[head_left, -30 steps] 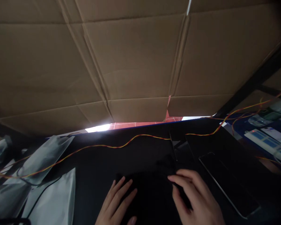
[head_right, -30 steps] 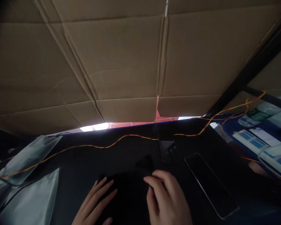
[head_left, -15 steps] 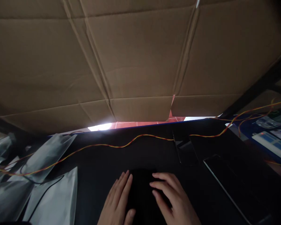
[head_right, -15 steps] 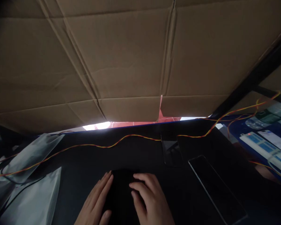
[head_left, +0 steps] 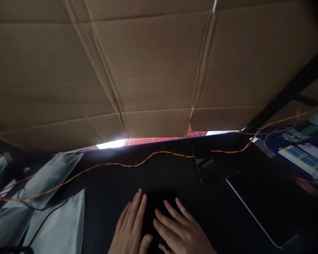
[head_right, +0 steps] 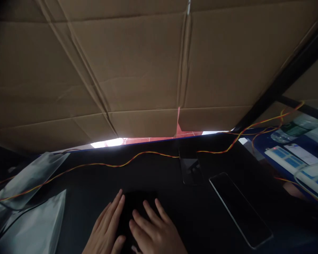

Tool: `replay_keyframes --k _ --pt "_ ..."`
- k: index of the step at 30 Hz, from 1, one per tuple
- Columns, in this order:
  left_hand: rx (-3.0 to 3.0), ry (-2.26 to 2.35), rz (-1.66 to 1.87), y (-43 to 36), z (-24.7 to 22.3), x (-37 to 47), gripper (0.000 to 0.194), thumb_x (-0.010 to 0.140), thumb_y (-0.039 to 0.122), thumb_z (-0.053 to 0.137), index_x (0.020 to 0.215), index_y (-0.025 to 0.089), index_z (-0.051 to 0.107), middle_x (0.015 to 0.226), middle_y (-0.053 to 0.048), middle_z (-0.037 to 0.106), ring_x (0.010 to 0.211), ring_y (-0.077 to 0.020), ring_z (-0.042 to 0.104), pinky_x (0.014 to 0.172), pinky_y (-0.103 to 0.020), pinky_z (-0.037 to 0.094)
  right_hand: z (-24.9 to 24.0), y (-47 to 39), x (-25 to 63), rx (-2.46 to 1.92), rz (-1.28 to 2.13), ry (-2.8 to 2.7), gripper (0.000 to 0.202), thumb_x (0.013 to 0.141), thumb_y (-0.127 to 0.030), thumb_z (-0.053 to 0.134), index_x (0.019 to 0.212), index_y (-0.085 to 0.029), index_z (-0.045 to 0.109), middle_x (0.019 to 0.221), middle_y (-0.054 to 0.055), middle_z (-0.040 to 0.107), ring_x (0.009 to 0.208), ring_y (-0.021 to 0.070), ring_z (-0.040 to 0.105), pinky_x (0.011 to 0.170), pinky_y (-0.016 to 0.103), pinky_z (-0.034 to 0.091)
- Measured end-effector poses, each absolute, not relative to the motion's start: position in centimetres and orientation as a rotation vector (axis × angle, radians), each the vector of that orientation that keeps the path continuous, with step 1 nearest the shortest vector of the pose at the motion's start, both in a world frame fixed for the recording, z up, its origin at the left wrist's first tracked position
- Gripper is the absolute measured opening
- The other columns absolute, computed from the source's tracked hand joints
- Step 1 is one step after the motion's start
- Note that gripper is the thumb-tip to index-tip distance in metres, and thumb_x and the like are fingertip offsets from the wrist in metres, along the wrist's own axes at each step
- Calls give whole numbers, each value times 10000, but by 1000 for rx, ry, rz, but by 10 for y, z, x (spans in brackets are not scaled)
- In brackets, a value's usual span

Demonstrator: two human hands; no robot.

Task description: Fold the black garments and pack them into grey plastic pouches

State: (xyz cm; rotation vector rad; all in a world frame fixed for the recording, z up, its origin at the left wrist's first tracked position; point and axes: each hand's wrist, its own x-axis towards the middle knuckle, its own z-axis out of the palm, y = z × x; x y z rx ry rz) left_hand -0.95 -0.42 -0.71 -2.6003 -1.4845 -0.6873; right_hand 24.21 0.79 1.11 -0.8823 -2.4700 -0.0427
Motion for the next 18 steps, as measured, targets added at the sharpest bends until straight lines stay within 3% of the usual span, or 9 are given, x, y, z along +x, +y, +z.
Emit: replay_keyframes --k 5,9,14,18 --pt "-2598 -1430 -647 -6 -4 -6 715 1175 448 409 1783 157 169 1761 -147 451 1571 -261 532 1228 -391 502 24 3 244 -1002 199 -2258 476 1039 -178 671 1514 -188 654 1486 40 734 1425 221 671 1225 436 538" --pt "-2680 -1453 -735 -6 1 -12 728 1158 397 428 1789 165 150 1769 -163 430 1584 -295 515 1226 -435 524 4 -2 223 -957 37 -2274 441 1049 -190 631 1487 -169 679 1511 51 716 1440 251 660 1215 449 549" --pt "-2823 -1422 -786 -9 11 -23 822 1019 198 486 1790 266 209 1805 -119 360 1614 -368 461 1155 -523 599 -36 -3 193 -985 -185 -2279 439 1101 -394 599 1469 -180 703 1538 21 705 1434 267 658 1230 418 535" --pt "-2702 -1400 -695 -7 1 -23 785 1060 273 517 1787 282 222 1824 -126 316 1636 -381 421 1153 -527 589 -53 -1 187 -936 -254 -2254 364 1141 -338 558 1455 -231 709 1520 -39 721 1450 226 641 1250 368 507"
